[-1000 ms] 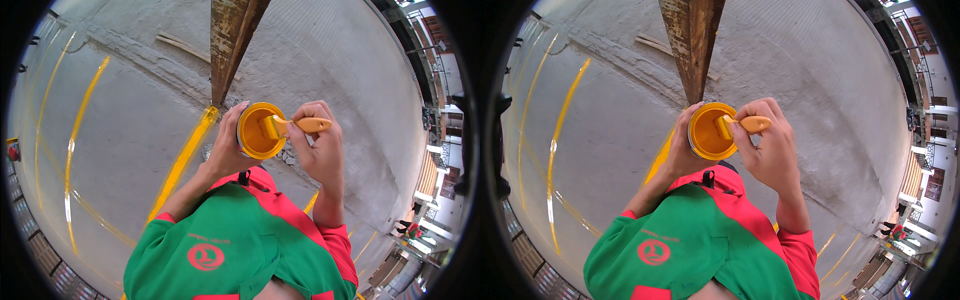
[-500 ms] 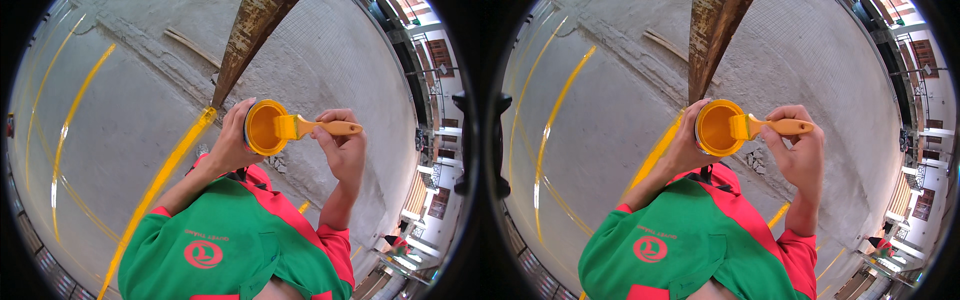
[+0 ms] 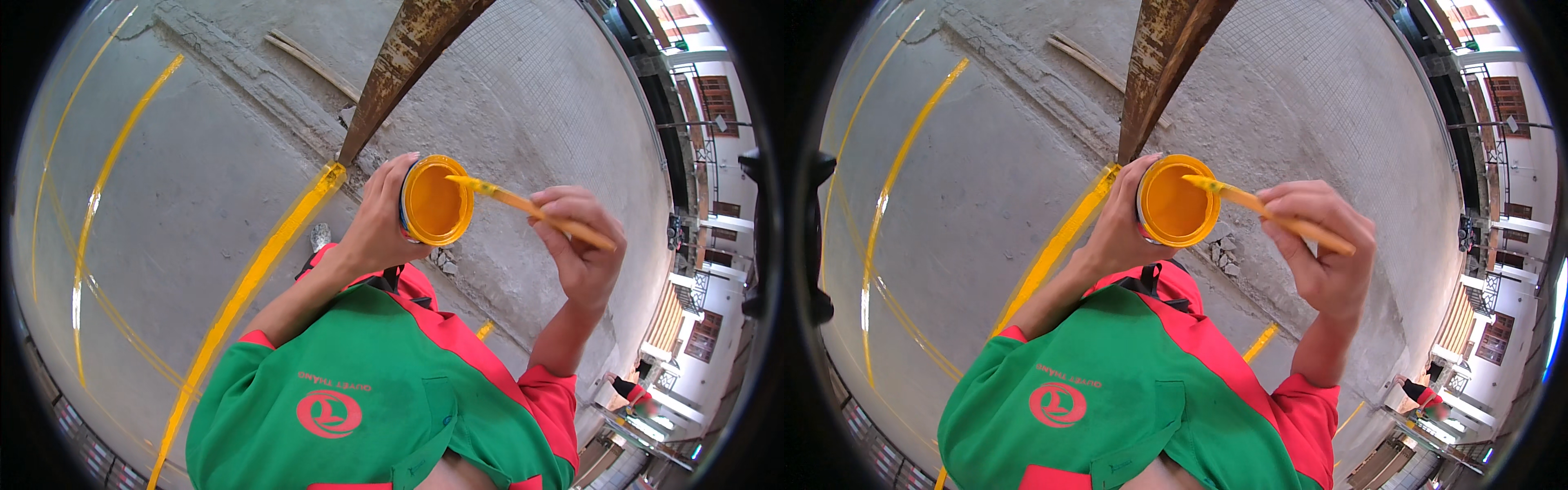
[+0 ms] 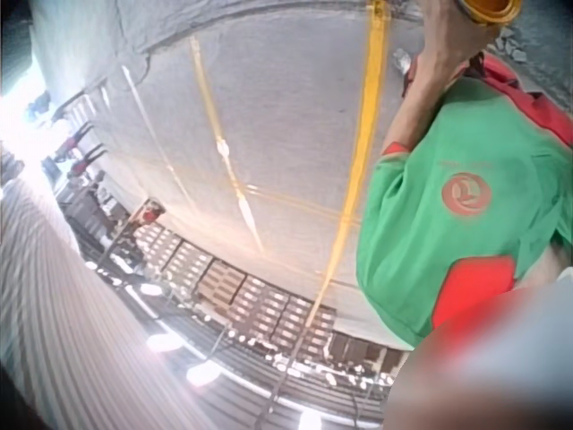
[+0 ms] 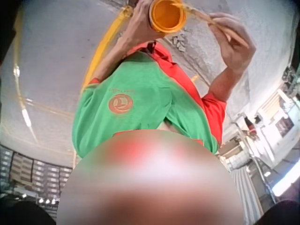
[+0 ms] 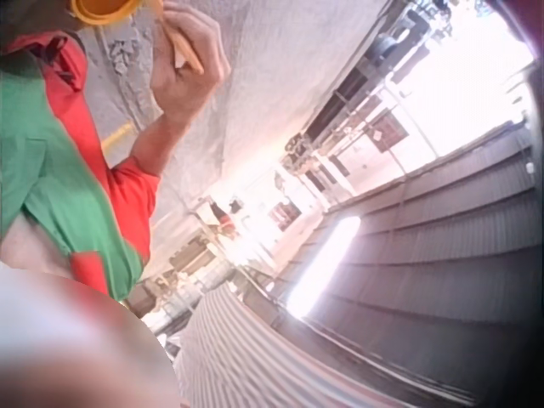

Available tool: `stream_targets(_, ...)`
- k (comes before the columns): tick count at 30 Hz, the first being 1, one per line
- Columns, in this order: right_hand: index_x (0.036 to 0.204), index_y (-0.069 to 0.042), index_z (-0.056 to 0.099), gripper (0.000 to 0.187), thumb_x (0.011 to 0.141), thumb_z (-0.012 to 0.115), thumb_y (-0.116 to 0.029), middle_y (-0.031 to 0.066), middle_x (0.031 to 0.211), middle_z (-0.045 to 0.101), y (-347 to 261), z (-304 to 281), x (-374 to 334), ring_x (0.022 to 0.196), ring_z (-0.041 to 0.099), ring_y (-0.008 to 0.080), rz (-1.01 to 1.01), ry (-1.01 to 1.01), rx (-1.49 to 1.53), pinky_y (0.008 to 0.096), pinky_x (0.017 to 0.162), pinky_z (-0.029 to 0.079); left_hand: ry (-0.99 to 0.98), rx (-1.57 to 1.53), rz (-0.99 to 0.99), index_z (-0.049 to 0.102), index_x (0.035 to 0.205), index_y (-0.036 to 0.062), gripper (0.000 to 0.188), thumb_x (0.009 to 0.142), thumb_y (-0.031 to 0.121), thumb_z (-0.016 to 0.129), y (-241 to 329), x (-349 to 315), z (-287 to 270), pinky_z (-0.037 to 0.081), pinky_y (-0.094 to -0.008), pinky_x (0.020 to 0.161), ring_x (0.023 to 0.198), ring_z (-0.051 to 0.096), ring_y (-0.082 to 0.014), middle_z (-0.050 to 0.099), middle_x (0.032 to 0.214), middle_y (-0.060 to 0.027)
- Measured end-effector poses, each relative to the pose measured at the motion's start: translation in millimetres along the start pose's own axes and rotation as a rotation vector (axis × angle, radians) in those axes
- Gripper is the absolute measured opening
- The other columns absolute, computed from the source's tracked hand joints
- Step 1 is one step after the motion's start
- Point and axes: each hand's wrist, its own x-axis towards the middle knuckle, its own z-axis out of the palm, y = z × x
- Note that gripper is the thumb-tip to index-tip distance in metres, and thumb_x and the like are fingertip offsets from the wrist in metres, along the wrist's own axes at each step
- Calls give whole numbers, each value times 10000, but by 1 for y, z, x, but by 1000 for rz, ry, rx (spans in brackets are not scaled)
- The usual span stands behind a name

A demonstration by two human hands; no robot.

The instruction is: The person paints a yellow metal pole with yellow paint using a brush. They dip the brush into a paint can, apply paint to the pole, and repeat the process while walking through a warehouse.

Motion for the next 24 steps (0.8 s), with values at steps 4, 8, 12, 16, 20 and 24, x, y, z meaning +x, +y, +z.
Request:
stream_targets(4, 899, -41, 723, 272, 690, 721, 133, 115, 991, 763, 9, -5, 0, 968, 729, 303, -173, -295, -50, 361, 824, 585, 24, -11, 34, 284, 1522, 18, 1122, 609, 166, 920, -1, 4, 1, 330, -510, 1162, 1398, 395, -435, 413, 1480, -231)
stream_targets(8, 853, -39, 690, 290, 638, 699, 154, 107, 949, 759, 17, -7, -7, 965, 721, 327, -145, -367, -86, 398, 841, 582, 37, -19, 13, 282, 1525, 25, 1142, 591, 155, 928, 0, 7, 0, 342, -506, 1156, 1392, 401, -431, 421, 1468, -225)
stream_targets(12, 829, -35, 680, 291, 624, 689, 170, 112, 943, 759, 20, -17, -11, 975, 717, 327, -134, -371, -91, 402, 841, 581, 40, -1, 24, 280, 1526, 27, 1152, 584, 151, 932, 1, 9, -1, 345, -503, 1155, 1387, 407, -426, 423, 1467, -220)
stream_targets(16, 830, -35, 695, 310, 600, 663, 170, 104, 940, 762, 22, -29, -14, 969, 719, 313, -127, -351, -93, 384, 832, 582, 31, -3, 6, 282, 1522, 20, 1143, 588, 147, 930, 5, 10, -1, 349, -501, 1154, 1380, 416, -424, 427, 1465, -220)
stream_targets(20, 819, -33, 698, 308, 583, 664, 162, 108, 934, 762, 22, -36, -17, 960, 721, 318, -151, -283, -59, 391, 831, 583, 61, 31, -2, 329, 1507, 38, 1076, 627, 141, 940, 8, 11, 0, 400, -460, 1143, 1379, 459, -386, 455, 1465, -198)
stream_targets(24, 807, -36, 701, 282, 588, 688, 141, 107, 937, 761, 25, -32, -20, 960, 720, 318, -169, -237, 2, 393, 828, 583, 49, 23, 3, 303, 1509, 20, 1099, 623, 151, 939, 8, 12, 3, 385, -485, 1134, 1369, 442, -413, 447, 1449, -220)
